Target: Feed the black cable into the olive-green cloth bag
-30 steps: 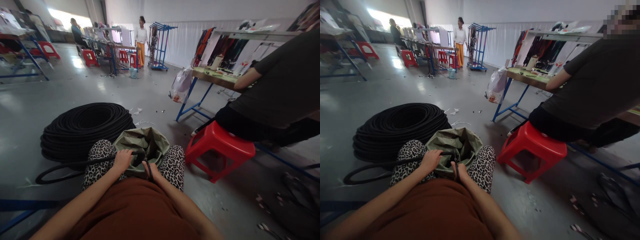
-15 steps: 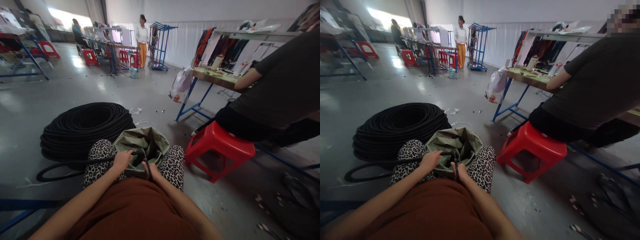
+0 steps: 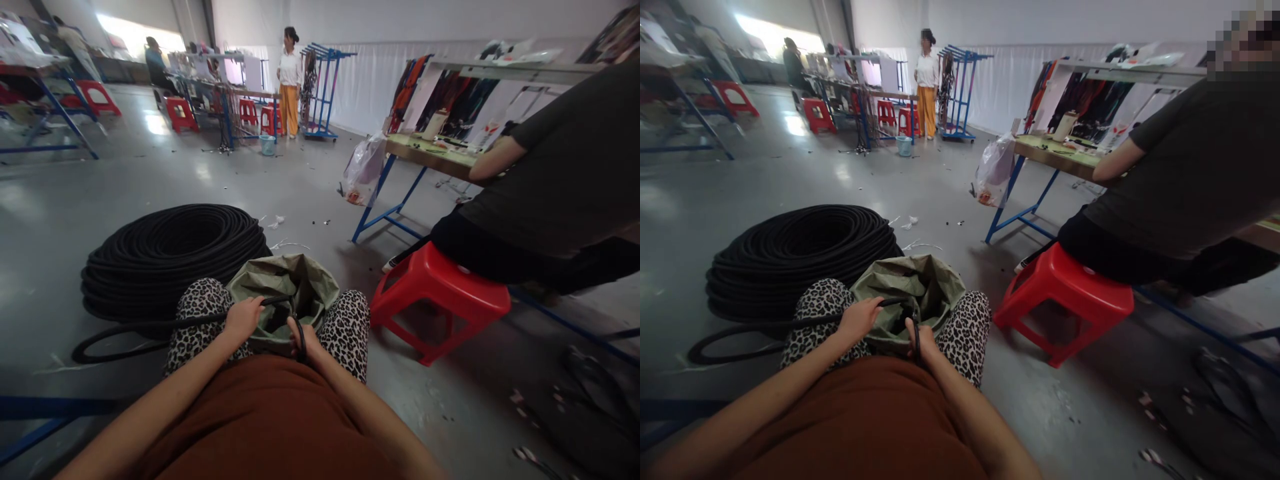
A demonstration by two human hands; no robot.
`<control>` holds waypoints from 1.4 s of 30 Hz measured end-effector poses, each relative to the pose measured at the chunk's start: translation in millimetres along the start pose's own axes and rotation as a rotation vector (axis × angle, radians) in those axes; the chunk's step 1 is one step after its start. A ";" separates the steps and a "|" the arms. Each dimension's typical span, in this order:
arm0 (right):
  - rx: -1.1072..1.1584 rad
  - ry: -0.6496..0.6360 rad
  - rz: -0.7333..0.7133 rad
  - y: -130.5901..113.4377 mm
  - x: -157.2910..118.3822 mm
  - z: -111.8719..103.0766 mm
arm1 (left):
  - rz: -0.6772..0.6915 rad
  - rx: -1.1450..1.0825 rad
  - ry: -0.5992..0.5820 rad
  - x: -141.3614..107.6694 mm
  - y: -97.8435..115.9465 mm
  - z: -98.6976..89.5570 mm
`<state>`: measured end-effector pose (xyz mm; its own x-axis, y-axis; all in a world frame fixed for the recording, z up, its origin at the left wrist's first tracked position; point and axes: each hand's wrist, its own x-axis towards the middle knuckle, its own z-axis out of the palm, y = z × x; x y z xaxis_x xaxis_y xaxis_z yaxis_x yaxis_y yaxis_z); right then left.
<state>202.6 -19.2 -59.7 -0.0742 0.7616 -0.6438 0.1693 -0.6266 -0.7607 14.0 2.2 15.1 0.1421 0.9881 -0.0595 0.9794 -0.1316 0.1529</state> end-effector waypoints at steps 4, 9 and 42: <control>0.119 -0.030 0.076 -0.7 0.0 2.3 | -0.024 -0.025 0.026 0.0 -1.7 -3.0; 0.168 -0.126 0.012 6.3 4.4 5.1 | -0.005 -0.025 0.047 -0.6 -4.2 0.5; -0.012 -0.066 -0.034 0.8 1.0 3.4 | 0.084 -0.042 -0.067 -10.2 -1.9 5.6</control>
<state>199.4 -19.5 -61.2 -0.1447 0.7693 -0.6223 0.1775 -0.5985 -0.7812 11.5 -8.1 9.9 0.2343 0.9658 -0.1106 0.9570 -0.2091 0.2012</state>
